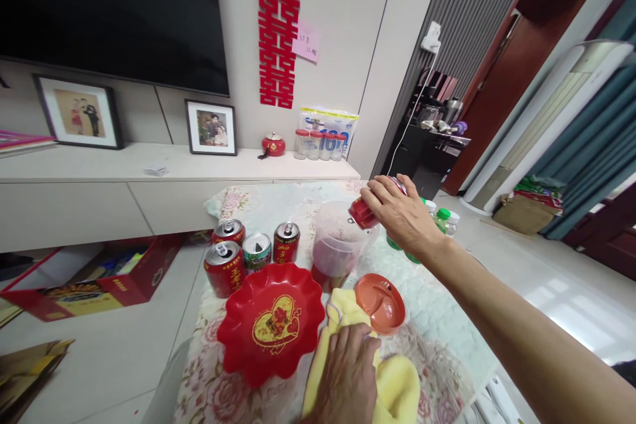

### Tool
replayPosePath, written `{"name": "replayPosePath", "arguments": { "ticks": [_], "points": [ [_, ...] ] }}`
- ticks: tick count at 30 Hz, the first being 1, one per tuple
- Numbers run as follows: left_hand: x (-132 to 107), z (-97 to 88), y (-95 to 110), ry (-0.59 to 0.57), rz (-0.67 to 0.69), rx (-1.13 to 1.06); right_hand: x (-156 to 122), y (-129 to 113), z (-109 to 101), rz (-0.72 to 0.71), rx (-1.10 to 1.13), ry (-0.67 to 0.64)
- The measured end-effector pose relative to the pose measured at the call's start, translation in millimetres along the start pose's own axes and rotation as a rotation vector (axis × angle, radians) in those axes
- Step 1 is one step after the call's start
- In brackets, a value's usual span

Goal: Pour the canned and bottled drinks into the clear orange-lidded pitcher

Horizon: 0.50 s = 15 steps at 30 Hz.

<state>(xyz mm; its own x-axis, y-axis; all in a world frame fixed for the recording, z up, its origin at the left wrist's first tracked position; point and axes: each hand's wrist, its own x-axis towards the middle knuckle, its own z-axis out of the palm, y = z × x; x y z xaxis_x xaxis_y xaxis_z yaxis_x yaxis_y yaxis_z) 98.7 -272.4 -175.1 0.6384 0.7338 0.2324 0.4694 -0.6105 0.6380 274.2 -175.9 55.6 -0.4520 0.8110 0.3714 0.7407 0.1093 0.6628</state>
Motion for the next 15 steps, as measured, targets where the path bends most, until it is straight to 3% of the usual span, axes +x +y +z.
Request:
{"name": "replayPosePath", "arguments": {
  "ticks": [5, 9, 11, 13, 15],
  "points": [
    [-2.1, -2.9, -0.4, -0.01, 0.002, -0.029, -8.6, -0.5, 9.7, 0.199, 0.268, -0.012],
    [-5.6, 1.5, -0.1, 0.079, 0.008, -0.138, -29.8, 2.3, 11.6, 0.35, 0.451, 0.015],
    [-7.3, 0.7, -0.5, 0.145, -0.005, -0.203, -50.2, -0.2, 10.2, 0.475, 0.599, -0.015],
    [-8.6, -7.3, -1.5, 0.201, -0.009, -0.252, -79.3, -9.3, 10.1, 0.69, 0.803, -0.068],
    [-9.1, -23.8, -1.7, 0.215, 0.001, -0.307, -115.1, -26.0, 12.1, 0.748, 1.024, -0.117]
  ]
}}
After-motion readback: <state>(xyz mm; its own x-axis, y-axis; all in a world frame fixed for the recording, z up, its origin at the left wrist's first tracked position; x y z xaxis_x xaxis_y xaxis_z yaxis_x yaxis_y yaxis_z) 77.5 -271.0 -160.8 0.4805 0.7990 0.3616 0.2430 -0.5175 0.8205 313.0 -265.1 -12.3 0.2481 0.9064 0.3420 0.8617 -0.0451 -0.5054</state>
